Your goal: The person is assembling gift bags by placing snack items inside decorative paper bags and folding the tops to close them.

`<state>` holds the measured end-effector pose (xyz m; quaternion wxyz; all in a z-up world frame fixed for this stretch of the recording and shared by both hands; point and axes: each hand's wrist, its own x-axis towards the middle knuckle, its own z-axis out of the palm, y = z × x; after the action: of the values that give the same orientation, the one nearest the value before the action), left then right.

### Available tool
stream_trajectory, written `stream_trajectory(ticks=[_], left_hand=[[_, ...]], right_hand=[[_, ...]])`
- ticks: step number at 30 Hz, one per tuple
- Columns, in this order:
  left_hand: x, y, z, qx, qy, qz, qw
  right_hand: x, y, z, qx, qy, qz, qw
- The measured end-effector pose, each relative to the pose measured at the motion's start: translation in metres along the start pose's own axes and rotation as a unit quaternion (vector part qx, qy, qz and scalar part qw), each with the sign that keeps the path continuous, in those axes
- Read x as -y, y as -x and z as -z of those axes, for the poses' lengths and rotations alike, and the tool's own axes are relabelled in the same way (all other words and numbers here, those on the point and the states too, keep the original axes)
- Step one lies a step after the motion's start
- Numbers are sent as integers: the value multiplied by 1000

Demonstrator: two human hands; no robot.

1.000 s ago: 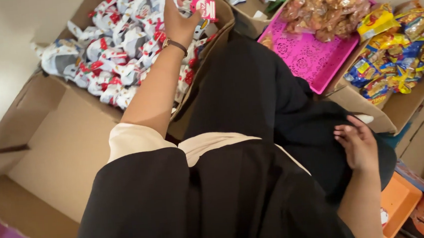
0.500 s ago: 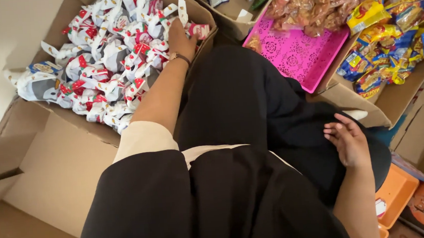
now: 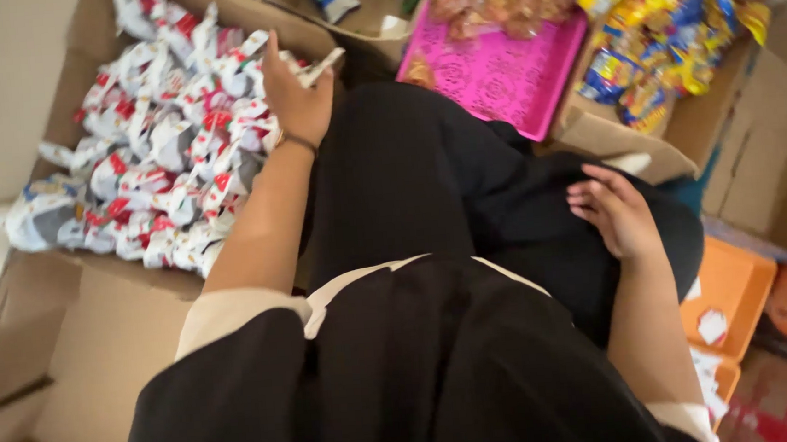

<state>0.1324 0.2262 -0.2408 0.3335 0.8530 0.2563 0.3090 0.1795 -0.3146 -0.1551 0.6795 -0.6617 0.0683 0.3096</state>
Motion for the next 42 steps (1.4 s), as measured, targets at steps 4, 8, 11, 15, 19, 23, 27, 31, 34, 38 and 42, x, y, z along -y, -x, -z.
stream_trajectory(ticks=[4, 8, 11, 15, 19, 23, 27, 31, 34, 38, 42], left_hand=[[-62, 36, 16, 82, 60, -75, 992], [-86, 65, 20, 193, 41, -138, 971], [-89, 69, 22, 172, -46, -270, 946], [-99, 64, 29, 175, -3, -300, 938], [-92, 62, 25, 187, 11, -343, 921], [-81, 57, 21, 204, -3, -333, 921], [-73, 53, 20, 213, -35, -316, 924], [-77, 52, 21, 216, -52, -305, 926], [-75, 50, 19, 212, -63, -307, 926], [-74, 50, 19, 230, -70, -285, 928], [-71, 46, 16, 224, -72, -302, 924]], right_hand=[[-2, 4, -10, -17, -15, 21, 1000], [-9, 9, -11, -58, -39, 133, 989], [-6, 19, 7, -75, -81, 184, 977], [13, 64, 35, -99, -132, 216, 962], [-14, 92, 93, -216, -119, 235, 940], [-67, 128, 151, -381, -59, 205, 900], [-177, 152, 225, -644, 261, 172, 699], [-277, 194, 255, -678, 252, -31, 690], [-312, 225, 241, -690, 162, -143, 691], [-315, 253, 204, -700, 106, -194, 679], [-298, 256, 187, -701, 84, -212, 675]])
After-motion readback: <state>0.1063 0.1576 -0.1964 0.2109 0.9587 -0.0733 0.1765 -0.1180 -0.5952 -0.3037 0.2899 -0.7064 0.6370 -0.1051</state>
